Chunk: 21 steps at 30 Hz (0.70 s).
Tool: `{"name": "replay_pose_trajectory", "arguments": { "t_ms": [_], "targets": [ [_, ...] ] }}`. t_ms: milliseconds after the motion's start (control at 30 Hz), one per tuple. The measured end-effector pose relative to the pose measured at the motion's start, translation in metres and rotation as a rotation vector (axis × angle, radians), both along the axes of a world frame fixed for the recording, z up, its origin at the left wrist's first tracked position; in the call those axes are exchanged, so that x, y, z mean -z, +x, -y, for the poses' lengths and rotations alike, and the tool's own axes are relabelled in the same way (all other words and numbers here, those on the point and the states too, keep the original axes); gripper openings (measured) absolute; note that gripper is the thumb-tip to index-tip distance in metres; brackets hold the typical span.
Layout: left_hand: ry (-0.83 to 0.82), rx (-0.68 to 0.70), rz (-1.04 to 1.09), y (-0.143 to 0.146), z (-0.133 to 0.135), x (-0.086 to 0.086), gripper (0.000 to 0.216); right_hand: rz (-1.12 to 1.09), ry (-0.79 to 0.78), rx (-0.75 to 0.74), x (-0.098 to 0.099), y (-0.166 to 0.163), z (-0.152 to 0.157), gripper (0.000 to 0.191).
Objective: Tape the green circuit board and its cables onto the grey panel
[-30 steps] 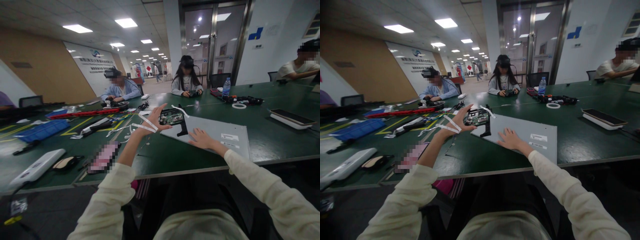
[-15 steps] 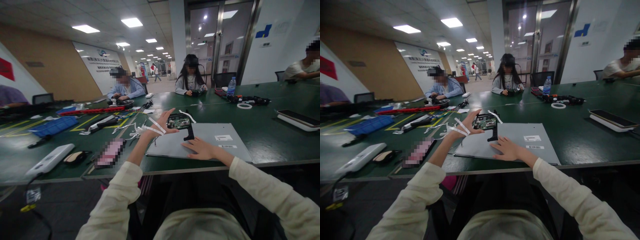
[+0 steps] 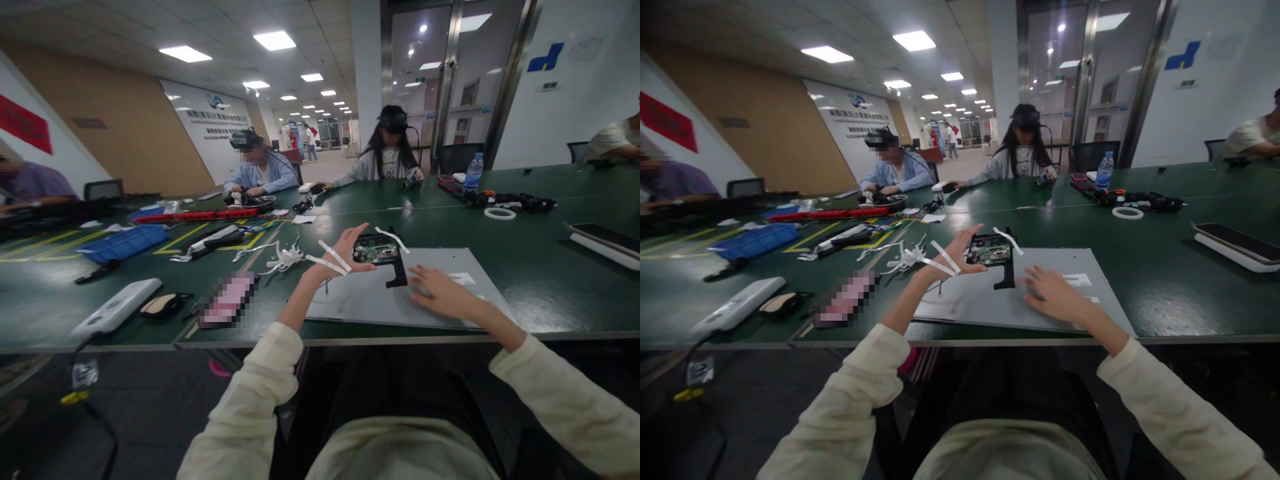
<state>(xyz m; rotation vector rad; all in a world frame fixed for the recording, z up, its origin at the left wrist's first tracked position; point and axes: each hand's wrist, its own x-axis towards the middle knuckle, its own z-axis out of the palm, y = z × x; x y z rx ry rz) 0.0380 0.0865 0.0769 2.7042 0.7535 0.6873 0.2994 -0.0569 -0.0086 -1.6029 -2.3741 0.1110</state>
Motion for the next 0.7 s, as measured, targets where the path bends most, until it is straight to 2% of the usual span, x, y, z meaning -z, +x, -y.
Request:
{"name": "replay_pose_trajectory", "arguments": {
  "t_ms": [100,167,267,400,567,700],
  "targets": [
    [-0.025,-0.017,-0.019,0.002,-0.001,0.008,0.109,0.069,-0.003,0.460,0.023,0.053,0.004,0.061],
    [-0.035,-0.025,-0.018,0.005,-0.001,0.013,0.108,0.079,-0.026,0.567,0.040,0.080,0.006,0.062],
    [-0.039,-0.011,0.001,0.012,0.001,0.017,0.107,0.111,-0.022,0.499,0.057,0.097,0.008,0.059],
    [-0.044,0.021,-0.004,0.021,0.005,0.013,0.106,0.125,0.002,0.441,0.057,0.092,0.004,0.058],
    [-0.022,0.009,-0.020,0.030,0.006,-0.006,0.108,0.131,-0.006,0.394,0.048,0.082,-0.007,0.059],
    [0.030,0.016,-0.017,0.037,0.009,-0.024,0.105,0.127,0.001,0.379,0.048,0.077,-0.011,0.059]
  ]
}}
